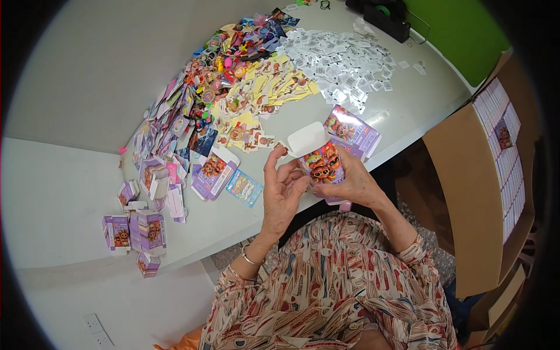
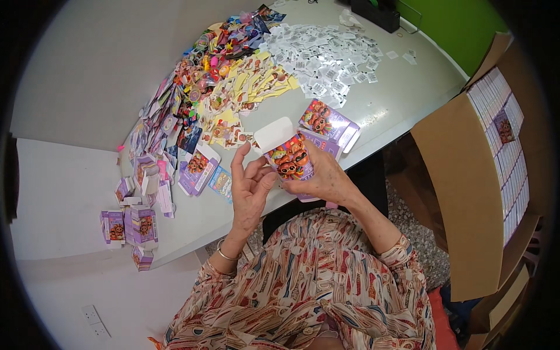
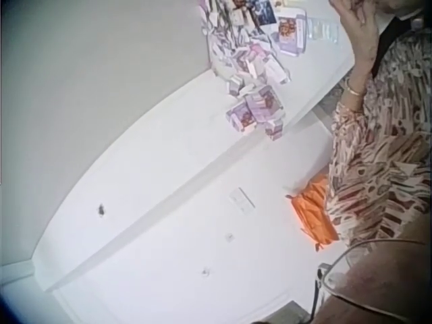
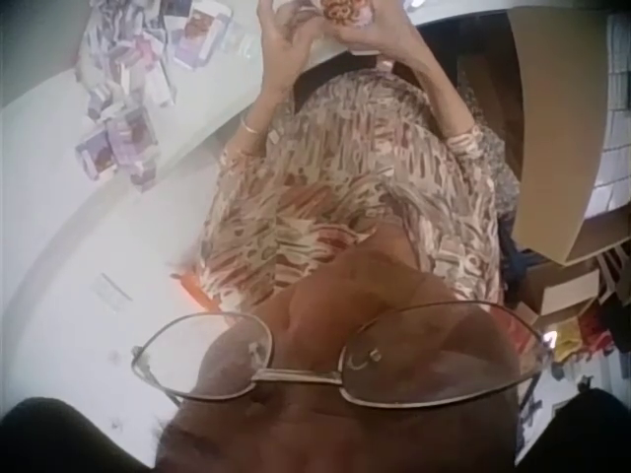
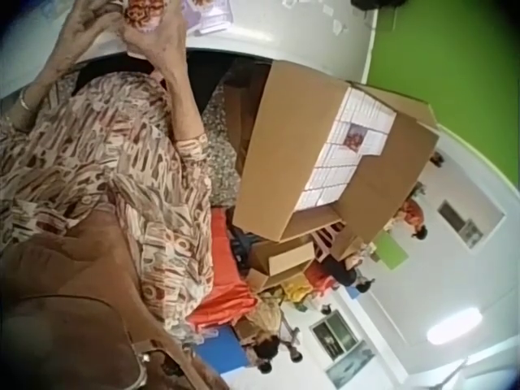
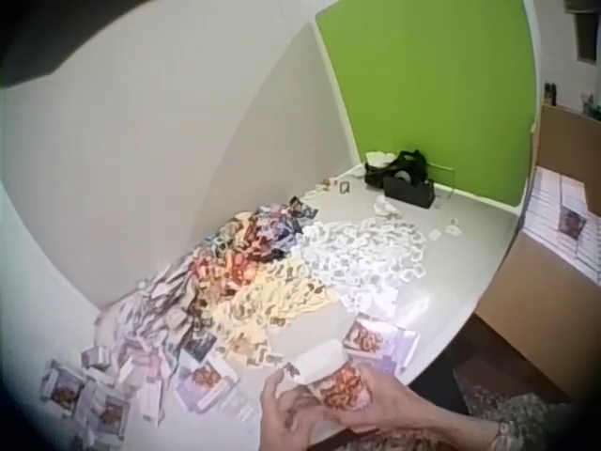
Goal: Sorting and packing small product packets into cardboard boxes at a workstation.
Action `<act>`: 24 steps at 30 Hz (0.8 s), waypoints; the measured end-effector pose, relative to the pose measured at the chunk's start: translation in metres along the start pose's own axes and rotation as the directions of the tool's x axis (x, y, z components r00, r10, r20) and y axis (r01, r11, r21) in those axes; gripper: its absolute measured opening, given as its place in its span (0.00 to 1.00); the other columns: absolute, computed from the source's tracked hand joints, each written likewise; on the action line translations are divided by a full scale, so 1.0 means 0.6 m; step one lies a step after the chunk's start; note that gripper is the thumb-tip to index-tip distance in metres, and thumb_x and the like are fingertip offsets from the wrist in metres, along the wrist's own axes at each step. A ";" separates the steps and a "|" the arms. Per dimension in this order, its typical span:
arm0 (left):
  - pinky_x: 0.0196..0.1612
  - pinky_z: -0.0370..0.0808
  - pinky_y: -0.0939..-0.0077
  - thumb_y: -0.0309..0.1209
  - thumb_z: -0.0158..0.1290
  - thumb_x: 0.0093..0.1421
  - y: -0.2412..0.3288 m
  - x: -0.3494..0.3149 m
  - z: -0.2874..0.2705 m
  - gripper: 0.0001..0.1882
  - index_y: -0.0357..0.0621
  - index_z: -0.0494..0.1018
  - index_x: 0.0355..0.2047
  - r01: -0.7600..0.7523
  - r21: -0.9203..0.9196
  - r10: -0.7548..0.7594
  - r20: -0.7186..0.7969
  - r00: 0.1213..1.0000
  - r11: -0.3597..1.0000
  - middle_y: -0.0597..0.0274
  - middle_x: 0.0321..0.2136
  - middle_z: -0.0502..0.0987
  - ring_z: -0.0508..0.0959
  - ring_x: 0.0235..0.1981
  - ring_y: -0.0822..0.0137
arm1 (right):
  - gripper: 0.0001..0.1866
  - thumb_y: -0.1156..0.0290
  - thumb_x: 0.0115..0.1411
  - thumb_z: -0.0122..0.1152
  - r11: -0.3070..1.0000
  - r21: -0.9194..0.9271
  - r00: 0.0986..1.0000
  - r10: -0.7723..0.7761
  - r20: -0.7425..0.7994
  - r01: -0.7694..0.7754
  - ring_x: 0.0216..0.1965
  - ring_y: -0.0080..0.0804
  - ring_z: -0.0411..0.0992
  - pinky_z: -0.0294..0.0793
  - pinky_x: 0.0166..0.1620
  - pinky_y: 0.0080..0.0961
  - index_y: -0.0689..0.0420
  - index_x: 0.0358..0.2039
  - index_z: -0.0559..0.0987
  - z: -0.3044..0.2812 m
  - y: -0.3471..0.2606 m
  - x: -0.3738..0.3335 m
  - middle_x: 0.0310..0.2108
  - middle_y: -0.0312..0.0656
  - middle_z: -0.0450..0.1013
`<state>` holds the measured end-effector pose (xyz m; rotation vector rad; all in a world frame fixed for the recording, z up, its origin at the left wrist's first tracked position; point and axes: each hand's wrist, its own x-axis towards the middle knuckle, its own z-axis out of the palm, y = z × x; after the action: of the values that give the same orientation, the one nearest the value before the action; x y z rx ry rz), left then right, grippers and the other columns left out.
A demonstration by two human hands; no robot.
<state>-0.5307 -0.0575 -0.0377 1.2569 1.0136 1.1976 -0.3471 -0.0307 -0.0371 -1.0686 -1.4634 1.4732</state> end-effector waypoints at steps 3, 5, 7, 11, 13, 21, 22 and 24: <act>0.50 0.72 0.74 0.19 0.52 0.61 -0.002 0.002 0.001 0.36 0.41 0.48 0.65 -0.016 -0.054 0.015 -0.022 1.000 0.998 0.52 0.49 0.71 0.74 0.45 0.67 | 0.37 0.73 0.42 0.74 0.999 0.010 0.998 -0.039 0.049 0.038 0.45 0.22 0.70 0.70 0.51 0.25 0.61 0.54 0.68 0.002 0.002 0.000 0.45 0.38 0.73; 0.49 0.72 0.75 0.19 0.52 0.61 -0.002 0.002 0.001 0.34 0.40 0.51 0.65 -0.046 -0.014 0.045 -0.031 0.998 0.999 0.53 0.49 0.71 0.74 0.44 0.68 | 0.38 0.73 0.42 0.74 0.999 0.033 0.998 -0.025 0.062 0.023 0.45 0.22 0.70 0.70 0.51 0.24 0.60 0.55 0.68 0.002 0.005 0.001 0.45 0.38 0.73; 0.49 0.72 0.77 0.20 0.54 0.60 0.000 0.002 0.004 0.30 0.39 0.59 0.62 -0.048 -0.004 0.047 -0.042 0.998 0.999 0.56 0.49 0.70 0.73 0.45 0.70 | 0.38 0.74 0.42 0.74 0.999 0.053 0.997 -0.010 0.070 0.006 0.45 0.22 0.70 0.70 0.51 0.24 0.60 0.55 0.67 0.001 0.008 -0.001 0.46 0.38 0.73; 0.48 0.72 0.79 0.20 0.56 0.59 0.004 0.009 -0.014 0.25 0.37 0.66 0.58 -0.007 -0.005 0.007 -0.022 1.000 1.000 0.59 0.48 0.71 0.73 0.45 0.71 | 0.40 0.75 0.42 0.75 0.998 0.067 0.994 -0.025 0.105 0.018 0.47 0.22 0.70 0.70 0.52 0.24 0.60 0.57 0.66 -0.003 0.015 -0.004 0.47 0.37 0.72; 0.47 0.70 0.81 0.21 0.57 0.58 0.004 0.017 -0.023 0.22 0.38 0.71 0.54 -0.034 0.099 0.022 0.118 0.993 0.994 0.61 0.46 0.73 0.72 0.44 0.74 | 0.41 0.75 0.42 0.75 0.998 0.049 0.994 -0.036 0.106 0.031 0.47 0.22 0.70 0.70 0.52 0.24 0.60 0.57 0.66 -0.003 0.023 -0.004 0.48 0.37 0.72; 0.46 0.75 0.77 0.20 0.59 0.55 -0.006 0.046 -0.072 0.24 0.38 0.71 0.53 0.060 0.100 -0.093 0.366 0.926 0.993 0.59 0.50 0.72 0.74 0.47 0.69 | 0.37 0.72 0.43 0.76 0.992 0.072 0.957 0.079 0.280 -0.102 0.44 0.20 0.70 0.70 0.51 0.24 0.60 0.55 0.69 -0.017 0.028 -0.009 0.44 0.35 0.74; 0.46 0.76 0.75 0.21 0.60 0.54 -0.004 0.050 -0.080 0.27 0.41 0.69 0.56 0.092 0.127 -0.138 0.431 0.892 0.988 0.58 0.52 0.71 0.75 0.48 0.67 | 0.37 0.72 0.43 0.76 0.992 0.074 0.955 0.077 0.286 -0.102 0.44 0.20 0.70 0.70 0.51 0.24 0.60 0.55 0.69 -0.018 0.027 -0.007 0.44 0.35 0.74; 0.49 0.75 0.75 0.23 0.62 0.53 0.028 0.065 -0.069 0.32 0.41 0.64 0.59 0.156 0.174 -0.221 0.473 0.853 0.972 0.57 0.55 0.69 0.73 0.49 0.68 | 0.37 0.70 0.42 0.76 0.991 0.020 0.924 0.114 0.365 -0.130 0.43 0.20 0.70 0.70 0.51 0.23 0.60 0.53 0.69 -0.025 0.029 -0.006 0.43 0.35 0.74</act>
<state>-0.5679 -0.0144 -0.0212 1.4312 0.8166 0.6149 -0.3313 -0.0295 -0.0539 -0.9052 -1.6294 1.8600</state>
